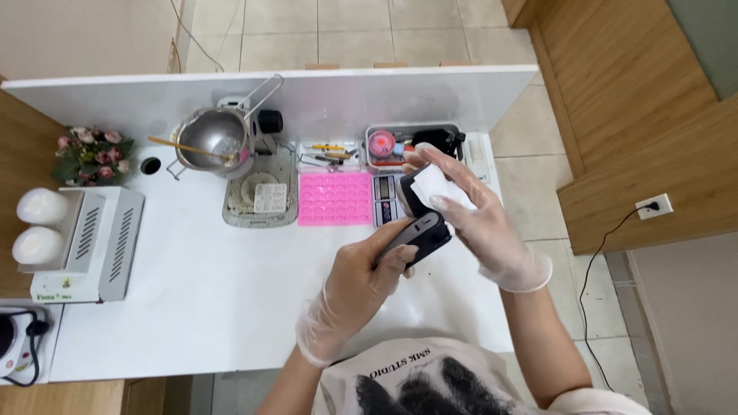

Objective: Cleaning the production surface and equipment with a paper towel.

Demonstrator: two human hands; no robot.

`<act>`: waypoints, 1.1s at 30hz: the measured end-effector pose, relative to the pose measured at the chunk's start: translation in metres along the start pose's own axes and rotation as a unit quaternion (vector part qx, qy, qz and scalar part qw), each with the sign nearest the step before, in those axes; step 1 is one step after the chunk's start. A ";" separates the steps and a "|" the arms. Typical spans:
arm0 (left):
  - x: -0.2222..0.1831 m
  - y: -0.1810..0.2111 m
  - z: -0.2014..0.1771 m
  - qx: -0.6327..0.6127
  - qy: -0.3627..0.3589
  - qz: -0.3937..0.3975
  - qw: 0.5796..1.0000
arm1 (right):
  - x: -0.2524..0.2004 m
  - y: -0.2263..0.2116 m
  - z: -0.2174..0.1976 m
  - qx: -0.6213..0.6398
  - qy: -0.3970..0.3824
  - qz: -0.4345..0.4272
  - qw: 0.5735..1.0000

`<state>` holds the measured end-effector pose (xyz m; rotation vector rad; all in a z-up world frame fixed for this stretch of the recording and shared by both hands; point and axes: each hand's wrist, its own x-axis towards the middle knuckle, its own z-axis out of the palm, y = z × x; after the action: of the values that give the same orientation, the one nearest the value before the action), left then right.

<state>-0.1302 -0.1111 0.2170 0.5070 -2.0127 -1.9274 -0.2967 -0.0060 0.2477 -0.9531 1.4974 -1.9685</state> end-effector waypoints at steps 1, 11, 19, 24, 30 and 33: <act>-0.003 0.003 -0.001 0.088 0.010 0.101 0.991 | 0.002 -0.001 -0.003 -0.017 -0.054 0.049 0.997; -0.004 -0.017 0.021 0.445 0.064 0.195 0.871 | 0.012 0.025 0.007 -0.051 -0.043 0.174 0.982; -0.009 -0.010 0.007 0.146 0.007 0.141 0.979 | 0.003 0.044 0.005 0.215 -0.006 0.122 0.969; -0.010 -0.009 0.003 0.122 -0.015 0.107 0.987 | 0.000 -0.007 0.009 -0.076 -0.046 -0.089 0.992; -0.014 -0.022 0.012 -0.061 -0.060 -0.044 0.995 | 0.015 0.029 -0.027 -0.165 -0.237 0.078 0.954; -0.012 -0.029 0.018 -0.259 -0.049 -0.075 0.962 | 0.012 0.063 -0.028 0.161 -0.261 0.058 0.950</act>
<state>-0.1261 -0.0908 0.1874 0.4401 -1.4562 -2.4961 -0.3282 -0.0149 0.1853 -1.0974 0.8846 -1.6351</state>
